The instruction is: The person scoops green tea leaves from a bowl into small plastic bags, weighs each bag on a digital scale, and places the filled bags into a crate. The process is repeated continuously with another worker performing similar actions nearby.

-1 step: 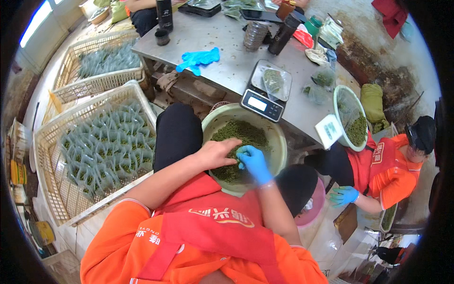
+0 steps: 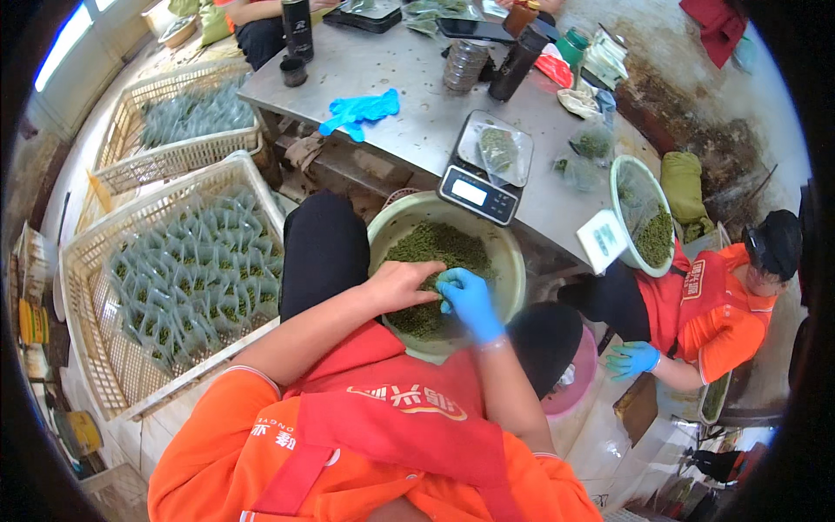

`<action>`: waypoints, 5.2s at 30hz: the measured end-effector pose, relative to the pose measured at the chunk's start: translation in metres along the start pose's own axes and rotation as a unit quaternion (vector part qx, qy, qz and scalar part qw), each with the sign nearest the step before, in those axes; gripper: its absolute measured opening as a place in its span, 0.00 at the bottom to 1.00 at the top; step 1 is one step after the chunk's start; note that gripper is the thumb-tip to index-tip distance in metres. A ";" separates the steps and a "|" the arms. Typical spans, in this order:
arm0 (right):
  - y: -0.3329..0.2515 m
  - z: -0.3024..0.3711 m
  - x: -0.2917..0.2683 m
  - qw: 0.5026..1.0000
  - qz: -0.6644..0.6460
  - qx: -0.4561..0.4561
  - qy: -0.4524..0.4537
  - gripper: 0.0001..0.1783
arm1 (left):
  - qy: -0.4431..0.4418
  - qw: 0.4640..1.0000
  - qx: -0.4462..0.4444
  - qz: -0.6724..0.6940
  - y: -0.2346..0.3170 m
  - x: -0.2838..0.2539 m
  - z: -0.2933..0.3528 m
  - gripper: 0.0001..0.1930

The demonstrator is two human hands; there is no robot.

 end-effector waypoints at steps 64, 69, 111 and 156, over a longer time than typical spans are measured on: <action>-0.122 0.013 -0.083 0.878 0.134 -0.318 0.331 0.17 | 0.100 0.904 -0.167 0.380 -0.038 0.019 -0.013 0.10; -0.166 -0.016 -0.073 0.787 0.359 -0.292 0.408 0.18 | 0.158 0.872 -0.142 0.441 -0.055 0.002 -0.023 0.10; -0.191 -0.024 0.030 0.836 0.413 -0.330 0.145 0.16 | 0.203 0.959 -0.044 -0.193 -0.069 -0.097 -0.072 0.32; -0.047 -0.007 0.037 0.921 0.282 -0.260 0.067 0.18 | 0.460 0.612 -0.538 -0.353 0.044 -0.331 0.466 0.26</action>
Point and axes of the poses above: each hand's wrist, its own z-axis away from the middle knuckle, its own x-axis out of the palm, y = z × x, the point moved 10 cm from there along -z, towards the middle knuckle, and after that the axes turned 12 degrees about x, right-handed, at the moved point
